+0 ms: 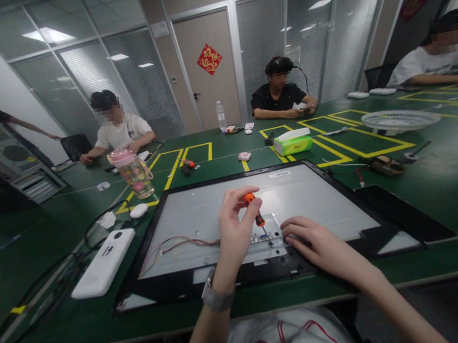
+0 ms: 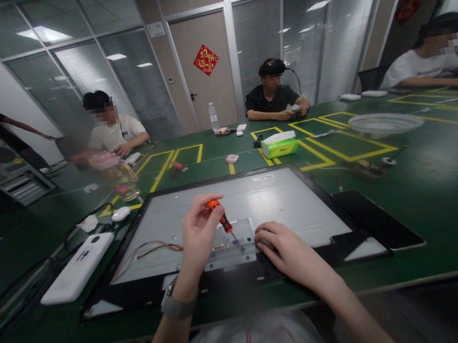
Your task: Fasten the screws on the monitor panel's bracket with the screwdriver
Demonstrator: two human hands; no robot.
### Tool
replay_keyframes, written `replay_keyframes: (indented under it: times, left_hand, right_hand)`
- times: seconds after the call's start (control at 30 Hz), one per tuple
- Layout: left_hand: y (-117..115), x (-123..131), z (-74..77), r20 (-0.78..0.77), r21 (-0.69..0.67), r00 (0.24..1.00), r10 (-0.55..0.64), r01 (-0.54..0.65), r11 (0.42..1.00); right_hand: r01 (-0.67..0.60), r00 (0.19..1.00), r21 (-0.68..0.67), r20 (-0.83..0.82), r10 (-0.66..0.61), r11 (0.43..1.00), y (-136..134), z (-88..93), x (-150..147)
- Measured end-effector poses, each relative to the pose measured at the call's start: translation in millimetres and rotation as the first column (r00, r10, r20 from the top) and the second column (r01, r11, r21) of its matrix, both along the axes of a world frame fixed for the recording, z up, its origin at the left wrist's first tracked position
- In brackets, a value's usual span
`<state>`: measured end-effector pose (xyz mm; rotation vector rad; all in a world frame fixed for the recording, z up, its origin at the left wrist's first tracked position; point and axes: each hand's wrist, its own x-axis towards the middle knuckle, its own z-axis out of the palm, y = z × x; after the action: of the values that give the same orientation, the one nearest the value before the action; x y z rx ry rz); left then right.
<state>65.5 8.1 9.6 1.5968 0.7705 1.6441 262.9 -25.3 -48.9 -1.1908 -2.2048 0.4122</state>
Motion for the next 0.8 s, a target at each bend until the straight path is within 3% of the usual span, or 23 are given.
replay_keyframes:
  times: [0.07, 0.2, 0.43, 0.6, 0.8]
  left_hand:
    - [1.1, -0.6, -1.2, -0.001, 0.005, 1.0, 0.002, -0.002, 1.0]
    - [1.7, -1.5, -2.2, 0.069, -0.07, 0.992, -0.105, 0.11, 0.991]
    - [-1.0, -0.5, 0.4, -0.004, 0.066, 0.993, 0.118, -0.118, 0.991]
    - [-4.1, -0.7, 3.3, -0.014, 0.068, 0.994, 0.105, -0.104, 0.992]
    - [1.4, -1.0, -1.1, 0.057, 0.039, 0.981, 0.183, -0.186, 0.982]
  right_hand:
    - [-0.001, 1.0, 0.003, -0.001, 0.001, 1.0, 0.7, 0.1, -0.1]
    - [0.003, 1.0, 0.006, 0.003, -0.003, 1.0, 0.3, 0.4, 0.0]
    - [-0.001, 1.0, 0.005, 0.003, 0.001, 1.0, 0.5, 0.9, -0.2]
    - [-0.003, 1.0, -0.005, 0.005, 0.003, 1.0, 0.8, 1.4, -0.6]
    - [0.004, 1.0, 0.002, 0.004, -0.004, 1.0, 0.5, 2.1, -0.8]
